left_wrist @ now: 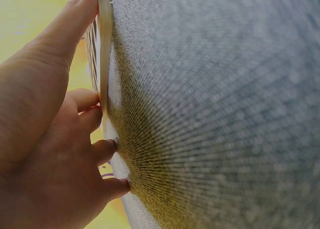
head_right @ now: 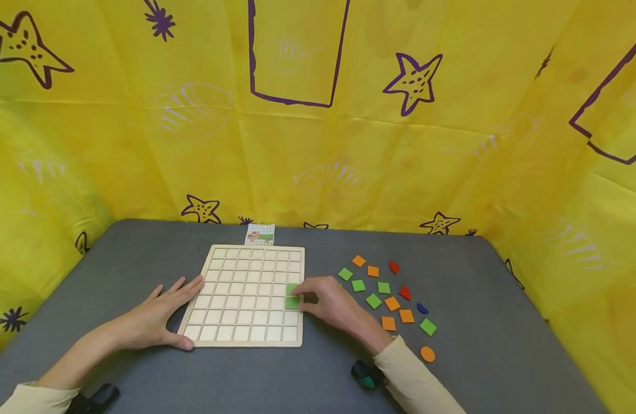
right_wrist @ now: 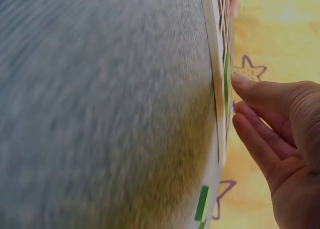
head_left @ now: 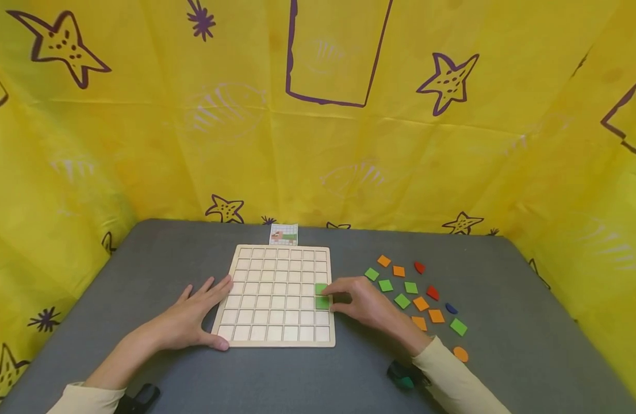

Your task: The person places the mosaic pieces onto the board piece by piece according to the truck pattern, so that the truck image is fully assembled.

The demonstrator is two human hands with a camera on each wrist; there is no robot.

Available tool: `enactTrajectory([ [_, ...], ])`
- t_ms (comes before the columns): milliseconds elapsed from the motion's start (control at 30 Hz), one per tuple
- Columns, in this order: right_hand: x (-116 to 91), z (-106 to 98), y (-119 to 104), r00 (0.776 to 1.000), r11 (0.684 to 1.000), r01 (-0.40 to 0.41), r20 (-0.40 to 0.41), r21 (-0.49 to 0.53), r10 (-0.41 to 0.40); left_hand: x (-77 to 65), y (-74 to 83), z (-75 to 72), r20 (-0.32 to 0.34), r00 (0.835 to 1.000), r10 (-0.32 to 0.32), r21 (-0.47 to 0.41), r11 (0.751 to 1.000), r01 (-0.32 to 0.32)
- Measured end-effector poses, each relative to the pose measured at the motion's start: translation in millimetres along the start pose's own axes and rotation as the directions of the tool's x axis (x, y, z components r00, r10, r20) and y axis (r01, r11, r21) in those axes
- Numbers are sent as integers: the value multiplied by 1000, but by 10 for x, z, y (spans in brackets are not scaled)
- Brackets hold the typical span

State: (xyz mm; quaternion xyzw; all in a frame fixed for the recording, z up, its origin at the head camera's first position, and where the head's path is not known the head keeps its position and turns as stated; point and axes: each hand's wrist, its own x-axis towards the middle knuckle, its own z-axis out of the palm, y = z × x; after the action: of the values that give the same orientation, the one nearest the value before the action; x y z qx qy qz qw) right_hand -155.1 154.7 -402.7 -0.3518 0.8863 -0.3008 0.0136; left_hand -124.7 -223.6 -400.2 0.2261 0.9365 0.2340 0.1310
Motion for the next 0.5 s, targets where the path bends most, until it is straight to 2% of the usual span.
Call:
enactTrajectory([
  [167,-79,-60,53,1000,1000,-8,-26,-1,8,-24,-6,9,1,1000,1,-10,1000,-1],
  [367,-202,-214,168,993,1000,-24,-118,-8,23,-8,14,0,-1,1000,1,-10,1000,-1],
  [500,-270,-306,232,992,999,-52,-119,-18,49,-7,25,-12,4,1000,7,-8,1000,-7],
])
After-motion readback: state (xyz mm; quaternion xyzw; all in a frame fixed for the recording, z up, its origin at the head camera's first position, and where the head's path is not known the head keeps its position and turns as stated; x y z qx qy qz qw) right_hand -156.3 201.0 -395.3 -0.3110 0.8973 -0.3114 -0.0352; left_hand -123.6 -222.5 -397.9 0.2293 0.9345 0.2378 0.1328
